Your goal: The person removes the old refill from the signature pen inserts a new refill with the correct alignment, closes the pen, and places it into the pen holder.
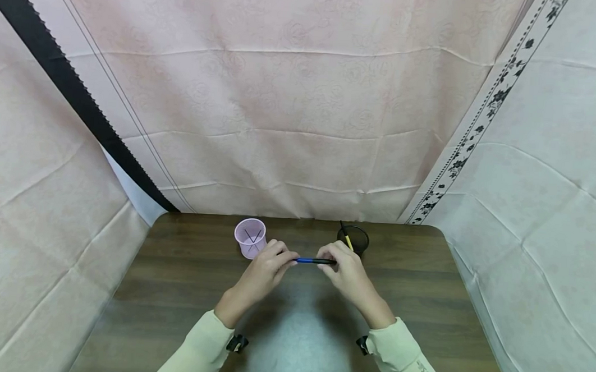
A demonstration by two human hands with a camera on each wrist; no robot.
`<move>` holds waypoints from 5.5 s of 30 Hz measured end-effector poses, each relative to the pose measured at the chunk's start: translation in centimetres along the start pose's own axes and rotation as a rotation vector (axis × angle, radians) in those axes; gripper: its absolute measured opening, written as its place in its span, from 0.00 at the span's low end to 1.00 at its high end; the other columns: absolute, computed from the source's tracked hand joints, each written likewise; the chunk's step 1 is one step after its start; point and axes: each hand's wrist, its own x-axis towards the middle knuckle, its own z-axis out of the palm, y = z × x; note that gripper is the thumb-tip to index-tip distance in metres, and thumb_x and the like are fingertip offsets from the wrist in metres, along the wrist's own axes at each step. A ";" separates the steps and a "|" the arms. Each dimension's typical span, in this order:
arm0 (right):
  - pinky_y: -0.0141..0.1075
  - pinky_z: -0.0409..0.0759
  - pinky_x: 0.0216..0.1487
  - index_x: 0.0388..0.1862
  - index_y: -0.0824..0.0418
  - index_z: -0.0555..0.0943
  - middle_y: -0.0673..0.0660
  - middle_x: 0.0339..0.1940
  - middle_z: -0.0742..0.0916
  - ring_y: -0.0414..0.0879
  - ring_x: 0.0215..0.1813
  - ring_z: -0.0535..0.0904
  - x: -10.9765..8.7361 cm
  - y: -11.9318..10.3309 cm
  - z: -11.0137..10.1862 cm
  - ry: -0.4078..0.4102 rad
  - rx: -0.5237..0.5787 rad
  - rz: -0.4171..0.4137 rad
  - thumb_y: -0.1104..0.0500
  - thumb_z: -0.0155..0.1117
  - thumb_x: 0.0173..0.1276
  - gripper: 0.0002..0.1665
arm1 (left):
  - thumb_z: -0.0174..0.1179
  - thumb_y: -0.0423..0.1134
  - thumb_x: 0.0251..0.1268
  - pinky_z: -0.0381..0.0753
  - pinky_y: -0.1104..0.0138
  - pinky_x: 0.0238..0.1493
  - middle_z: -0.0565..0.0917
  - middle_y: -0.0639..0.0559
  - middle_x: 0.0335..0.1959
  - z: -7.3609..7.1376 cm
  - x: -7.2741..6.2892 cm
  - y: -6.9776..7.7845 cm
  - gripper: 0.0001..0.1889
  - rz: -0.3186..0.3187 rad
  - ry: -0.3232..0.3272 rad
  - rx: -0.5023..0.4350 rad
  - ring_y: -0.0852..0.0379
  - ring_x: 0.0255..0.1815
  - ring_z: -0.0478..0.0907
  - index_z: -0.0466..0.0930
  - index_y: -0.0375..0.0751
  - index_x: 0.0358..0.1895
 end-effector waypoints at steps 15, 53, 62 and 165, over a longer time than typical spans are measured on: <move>0.33 0.79 0.39 0.48 0.50 0.88 0.43 0.39 0.87 0.35 0.38 0.79 0.1 0.7 -0.9 -0.099 -0.035 0.102 0.55 0.65 0.76 0.07 | 0.67 0.36 0.70 0.73 0.69 0.37 0.78 0.54 0.32 -0.2 0.0 0.3 0.05 0.007 0.004 0.010 0.57 0.36 0.72 0.89 0.42 0.44; 0.30 0.79 0.35 0.40 0.52 0.82 0.45 0.34 0.83 0.36 0.35 0.76 -0.2 0.0 -0.6 -0.062 -0.030 0.006 0.66 0.75 0.64 0.12 | 0.66 0.36 0.71 0.74 0.70 0.38 0.78 0.54 0.33 -0.2 -0.2 0.4 0.06 -0.020 -0.035 0.006 0.58 0.37 0.72 0.89 0.41 0.45; 0.32 0.79 0.37 0.51 0.53 0.81 0.47 0.39 0.87 0.37 0.35 0.78 -0.2 0.1 -0.9 -0.091 -0.028 0.090 0.62 0.78 0.62 0.20 | 0.66 0.37 0.71 0.73 0.71 0.37 0.77 0.54 0.32 -0.1 -0.1 0.4 0.06 -0.022 -0.037 0.017 0.58 0.37 0.72 0.89 0.42 0.45; 0.30 0.80 0.35 0.42 0.52 0.80 0.45 0.34 0.85 0.36 0.35 0.79 -0.4 0.6 -0.3 -0.101 0.039 0.031 0.64 0.74 0.66 0.12 | 0.66 0.35 0.70 0.74 0.71 0.39 0.77 0.54 0.33 0.1 -0.1 0.9 0.05 -0.033 -0.046 -0.040 0.58 0.38 0.72 0.88 0.41 0.45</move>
